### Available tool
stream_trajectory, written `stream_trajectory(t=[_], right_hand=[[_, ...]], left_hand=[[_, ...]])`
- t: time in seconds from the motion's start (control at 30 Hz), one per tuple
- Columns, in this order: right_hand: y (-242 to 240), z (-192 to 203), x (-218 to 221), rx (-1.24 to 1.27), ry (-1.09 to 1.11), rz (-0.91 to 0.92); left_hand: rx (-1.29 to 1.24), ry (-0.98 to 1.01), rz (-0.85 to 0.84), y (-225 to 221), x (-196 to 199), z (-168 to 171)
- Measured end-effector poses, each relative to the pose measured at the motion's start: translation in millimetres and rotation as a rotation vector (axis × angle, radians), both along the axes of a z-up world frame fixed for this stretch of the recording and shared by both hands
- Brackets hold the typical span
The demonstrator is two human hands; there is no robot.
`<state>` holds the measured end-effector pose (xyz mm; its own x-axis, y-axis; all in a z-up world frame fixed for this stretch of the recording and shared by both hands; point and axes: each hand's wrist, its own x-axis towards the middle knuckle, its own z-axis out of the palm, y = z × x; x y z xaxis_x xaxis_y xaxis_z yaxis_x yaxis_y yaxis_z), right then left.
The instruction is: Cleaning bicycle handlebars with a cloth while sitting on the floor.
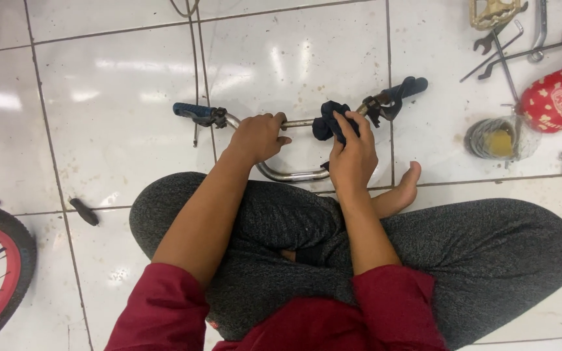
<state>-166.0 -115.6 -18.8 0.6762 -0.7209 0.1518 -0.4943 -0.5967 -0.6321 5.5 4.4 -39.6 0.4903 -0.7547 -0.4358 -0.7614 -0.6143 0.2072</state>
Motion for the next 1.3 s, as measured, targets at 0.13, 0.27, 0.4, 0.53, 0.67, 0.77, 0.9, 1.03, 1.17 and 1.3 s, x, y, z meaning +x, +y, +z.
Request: stream_trajectory(t=[0.13, 0.27, 0.4, 0.53, 0.67, 0.77, 0.9, 1.03, 1.17, 1.3], right_hand=[[-4, -4, 0, 0.018, -0.009, -0.007], [-3, -3, 0, 0.021, 0.008, 0.000], [-1, -5, -2, -0.012, 0.028, -0.013], [3, -7, -4, -0.098, 0.012, 0.016], [15, -8, 6, -0.173, 0.007, 0.053], [20, -40, 12, -0.209, -0.053, 0.148], [65, -43, 49, -0.029, -0.083, 0.432], [47, -27, 43, -0.024, -0.073, 0.375], [-14, -11, 18, -0.112, -0.055, 0.051], [-20, -32, 27, -0.180, -0.097, 0.088]], left_hand=[[-0.033, -0.020, -0.033, 0, 0, -1], [-0.048, -0.101, -0.033, 2, 4, -7], [0.025, -0.241, 0.006, 12, 13, 32], [0.235, -0.337, -0.021, 48, 51, 18], [0.368, -0.400, 0.014, 57, 74, -17], [0.291, -0.482, -0.095, 42, 70, -52], [0.308, -0.489, -0.239, 46, 60, -6], [0.272, -0.503, -0.235, 43, 61, -5], [0.144, -0.481, -0.207, 14, 55, 10], [-0.003, -0.422, -0.198, 7, 48, 20]])
